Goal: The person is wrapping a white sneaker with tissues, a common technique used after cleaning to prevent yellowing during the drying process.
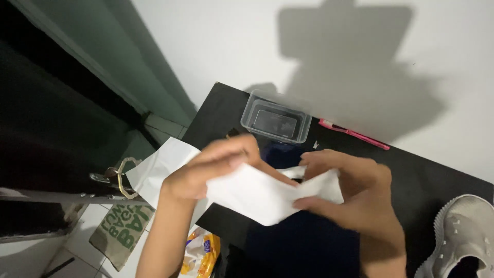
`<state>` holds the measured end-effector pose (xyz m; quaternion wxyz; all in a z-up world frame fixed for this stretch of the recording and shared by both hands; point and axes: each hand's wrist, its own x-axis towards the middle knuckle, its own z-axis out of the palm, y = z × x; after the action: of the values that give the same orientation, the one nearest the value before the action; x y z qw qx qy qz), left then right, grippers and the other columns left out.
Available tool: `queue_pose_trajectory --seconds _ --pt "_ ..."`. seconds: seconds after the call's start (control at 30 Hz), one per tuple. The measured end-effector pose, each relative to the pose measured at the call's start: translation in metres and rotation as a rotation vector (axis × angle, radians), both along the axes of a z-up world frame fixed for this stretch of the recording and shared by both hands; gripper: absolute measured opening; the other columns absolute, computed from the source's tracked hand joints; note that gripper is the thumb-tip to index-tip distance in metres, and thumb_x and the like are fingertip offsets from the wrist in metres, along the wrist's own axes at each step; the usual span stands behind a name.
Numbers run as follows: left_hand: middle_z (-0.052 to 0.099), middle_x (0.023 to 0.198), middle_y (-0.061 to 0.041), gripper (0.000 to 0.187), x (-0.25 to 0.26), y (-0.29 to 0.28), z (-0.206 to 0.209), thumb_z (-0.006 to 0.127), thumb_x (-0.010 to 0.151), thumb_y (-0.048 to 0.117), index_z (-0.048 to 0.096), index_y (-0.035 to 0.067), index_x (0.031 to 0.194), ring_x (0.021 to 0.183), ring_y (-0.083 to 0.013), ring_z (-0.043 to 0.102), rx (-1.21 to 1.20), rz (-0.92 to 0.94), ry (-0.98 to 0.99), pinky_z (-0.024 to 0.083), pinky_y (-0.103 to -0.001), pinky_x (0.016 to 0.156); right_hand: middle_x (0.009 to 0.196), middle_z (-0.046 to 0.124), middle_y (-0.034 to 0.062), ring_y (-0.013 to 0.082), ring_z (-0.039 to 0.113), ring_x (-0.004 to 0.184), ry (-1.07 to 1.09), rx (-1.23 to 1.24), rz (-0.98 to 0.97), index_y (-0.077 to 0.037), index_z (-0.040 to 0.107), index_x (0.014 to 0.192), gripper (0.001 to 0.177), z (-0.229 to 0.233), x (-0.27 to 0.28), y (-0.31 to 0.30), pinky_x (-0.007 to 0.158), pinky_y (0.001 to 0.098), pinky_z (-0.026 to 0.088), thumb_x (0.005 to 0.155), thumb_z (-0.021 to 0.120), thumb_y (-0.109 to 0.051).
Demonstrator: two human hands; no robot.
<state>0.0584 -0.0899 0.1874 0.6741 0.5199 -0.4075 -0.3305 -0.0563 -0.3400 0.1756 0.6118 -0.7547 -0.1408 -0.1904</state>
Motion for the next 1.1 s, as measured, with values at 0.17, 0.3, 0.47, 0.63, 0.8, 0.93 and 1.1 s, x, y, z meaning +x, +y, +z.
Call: queue_pose_trajectory --seconds 0.17,0.3,0.47,0.63,0.8,0.93,1.1 --pt "0.053 0.093 -0.005 0.053 -0.007 -0.015 -0.034 0.038 0.093 0.054 0.045 0.005 0.111 0.084 -0.0169 0.059 -0.316 0.123 0.555 0.044 -0.027 0.060 0.085 0.066 0.0014 0.0198 0.064 0.109 0.176 0.171 -0.131 -0.003 0.071 0.120 0.058 -0.001 0.010 0.000 0.078 0.0255 0.053 0.066 0.090 -0.003" --pt "0.047 0.133 -0.007 0.088 -0.025 -0.016 -0.047 0.071 0.067 0.013 0.039 0.020 0.148 0.105 -0.0175 0.054 0.007 0.535 0.255 0.051 -0.024 0.066 0.079 0.062 0.0031 0.0100 0.053 0.075 0.221 0.068 -0.272 -0.004 0.070 0.123 0.058 0.001 0.012 0.005 0.059 0.0209 0.040 0.068 0.088 -0.001" --pt "0.074 0.099 -0.017 0.090 -0.030 -0.012 -0.045 0.075 0.086 0.005 0.023 0.016 0.158 0.072 -0.0166 0.070 0.020 0.653 0.189 0.070 -0.036 0.058 0.107 0.067 0.0074 0.0148 0.061 0.108 0.212 0.064 -0.386 0.000 0.068 0.124 0.057 -0.012 0.011 -0.002 0.090 0.0230 0.049 0.069 0.086 0.001" --pt "0.073 0.099 -0.015 0.063 -0.037 -0.001 -0.058 0.063 0.099 0.004 0.033 0.004 0.155 0.082 -0.0205 0.074 -0.113 0.664 0.073 0.070 -0.033 0.056 0.098 0.063 0.0060 0.0127 0.059 0.092 0.184 0.098 -0.383 -0.001 0.066 0.130 0.061 -0.018 0.009 -0.003 0.084 0.0221 0.046 0.071 0.083 -0.003" --pt "0.066 0.088 -0.009 0.037 -0.045 0.004 -0.079 0.059 0.106 0.000 0.054 0.006 0.142 0.060 -0.0239 0.070 -0.188 0.648 -0.088 0.053 -0.027 0.057 0.115 0.067 0.0091 0.0185 0.062 0.120 0.113 0.042 -0.416 0.000 0.060 0.125 0.053 -0.023 0.007 -0.006 0.118 0.0311 0.047 0.076 0.080 -0.001" --pt "0.068 0.133 -0.009 0.044 -0.049 -0.008 -0.074 0.068 0.100 0.024 0.059 0.003 0.137 0.114 -0.0228 0.072 -0.197 0.751 -0.138 0.056 -0.035 0.098 0.103 0.069 0.0197 0.0251 0.070 0.095 0.126 0.078 -0.354 0.001 0.056 0.139 0.068 -0.020 0.002 -0.005 0.083 0.0315 0.058 0.074 0.076 0.003" --pt "0.072 0.084 0.001 0.027 -0.052 -0.022 -0.089 0.084 0.084 0.005 0.073 0.007 0.109 0.076 -0.0066 0.063 -0.119 1.090 -0.078 0.053 -0.022 0.076 0.095 0.072 0.0220 0.0244 0.071 0.082 0.038 0.017 -0.241 0.001 0.056 0.137 0.066 -0.017 -0.001 -0.003 0.076 0.0318 0.056 0.075 0.076 0.004"
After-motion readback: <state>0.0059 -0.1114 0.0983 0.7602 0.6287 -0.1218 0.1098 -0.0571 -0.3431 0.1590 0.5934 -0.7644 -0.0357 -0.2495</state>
